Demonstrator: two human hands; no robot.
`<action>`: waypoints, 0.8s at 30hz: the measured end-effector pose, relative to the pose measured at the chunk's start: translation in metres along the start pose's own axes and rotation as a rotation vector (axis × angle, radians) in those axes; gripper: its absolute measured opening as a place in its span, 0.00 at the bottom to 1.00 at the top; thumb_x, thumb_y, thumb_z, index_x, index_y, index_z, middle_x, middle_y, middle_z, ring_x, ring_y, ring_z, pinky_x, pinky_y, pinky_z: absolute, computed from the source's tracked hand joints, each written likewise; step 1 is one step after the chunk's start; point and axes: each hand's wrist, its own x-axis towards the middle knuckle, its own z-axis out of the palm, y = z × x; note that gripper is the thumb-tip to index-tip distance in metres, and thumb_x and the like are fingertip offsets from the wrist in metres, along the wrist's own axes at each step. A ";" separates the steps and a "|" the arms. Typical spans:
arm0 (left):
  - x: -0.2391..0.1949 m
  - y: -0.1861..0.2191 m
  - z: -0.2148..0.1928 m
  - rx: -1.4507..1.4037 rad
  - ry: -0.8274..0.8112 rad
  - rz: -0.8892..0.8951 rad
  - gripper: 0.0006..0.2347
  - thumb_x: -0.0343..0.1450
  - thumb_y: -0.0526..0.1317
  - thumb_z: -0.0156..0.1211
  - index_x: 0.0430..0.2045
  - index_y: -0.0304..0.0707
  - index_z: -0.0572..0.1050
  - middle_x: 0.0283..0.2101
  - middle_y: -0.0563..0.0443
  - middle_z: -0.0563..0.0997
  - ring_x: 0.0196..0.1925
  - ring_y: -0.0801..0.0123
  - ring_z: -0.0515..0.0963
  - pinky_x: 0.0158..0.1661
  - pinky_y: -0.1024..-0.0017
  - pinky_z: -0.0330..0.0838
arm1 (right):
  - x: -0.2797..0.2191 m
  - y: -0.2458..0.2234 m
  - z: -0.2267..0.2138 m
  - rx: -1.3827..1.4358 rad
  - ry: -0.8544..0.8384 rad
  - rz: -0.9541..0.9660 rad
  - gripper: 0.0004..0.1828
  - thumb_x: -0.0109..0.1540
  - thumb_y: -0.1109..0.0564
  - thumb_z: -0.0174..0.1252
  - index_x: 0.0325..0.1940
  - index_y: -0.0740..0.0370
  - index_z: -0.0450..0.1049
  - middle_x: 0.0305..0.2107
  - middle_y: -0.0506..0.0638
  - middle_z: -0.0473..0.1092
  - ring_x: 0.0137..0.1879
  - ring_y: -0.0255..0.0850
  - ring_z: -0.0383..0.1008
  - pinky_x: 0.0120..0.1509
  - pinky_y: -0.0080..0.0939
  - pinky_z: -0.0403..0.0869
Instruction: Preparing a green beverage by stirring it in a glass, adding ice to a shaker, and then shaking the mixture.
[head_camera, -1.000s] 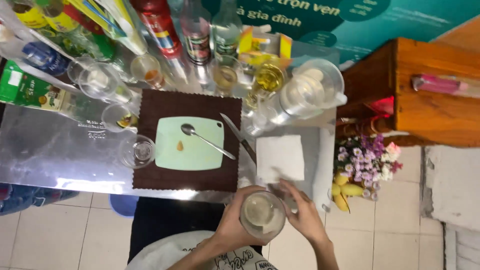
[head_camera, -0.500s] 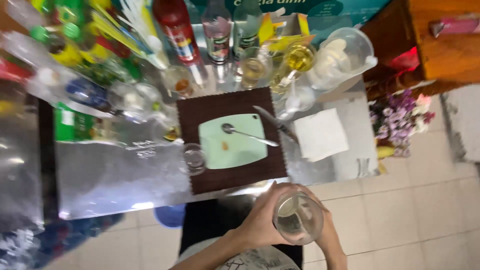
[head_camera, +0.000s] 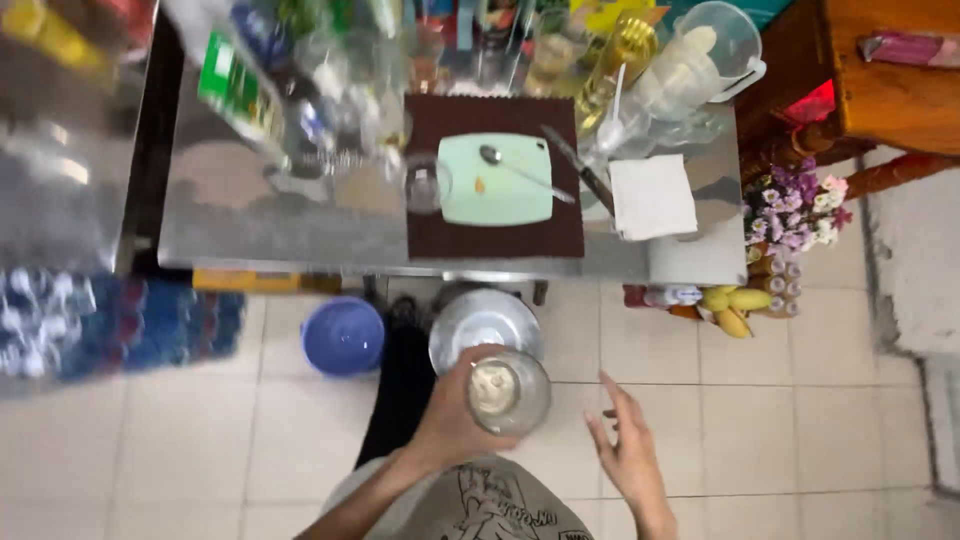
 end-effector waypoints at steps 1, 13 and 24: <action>-0.015 -0.003 0.011 -0.016 0.026 -0.007 0.41 0.47 0.39 0.82 0.57 0.45 0.66 0.58 0.48 0.78 0.60 0.62 0.78 0.60 0.68 0.69 | -0.013 0.009 -0.005 -0.020 -0.020 -0.013 0.36 0.63 0.40 0.51 0.77 0.42 0.56 0.64 0.55 0.65 0.52 0.47 0.76 0.59 0.49 0.77; -0.175 -0.005 0.038 0.005 0.209 -0.070 0.40 0.47 0.41 0.82 0.56 0.44 0.68 0.56 0.53 0.80 0.57 0.68 0.80 0.55 0.72 0.71 | -0.084 0.005 0.031 -0.084 -0.252 -0.225 0.33 0.68 0.45 0.49 0.77 0.48 0.53 0.69 0.59 0.57 0.74 0.54 0.61 0.73 0.52 0.64; -0.279 -0.029 -0.076 0.109 0.297 0.093 0.38 0.50 0.42 0.85 0.56 0.44 0.69 0.57 0.53 0.79 0.56 0.67 0.80 0.56 0.70 0.72 | -0.125 -0.127 0.142 -0.131 -0.346 -0.443 0.32 0.68 0.48 0.52 0.76 0.47 0.55 0.69 0.61 0.56 0.72 0.59 0.61 0.71 0.56 0.65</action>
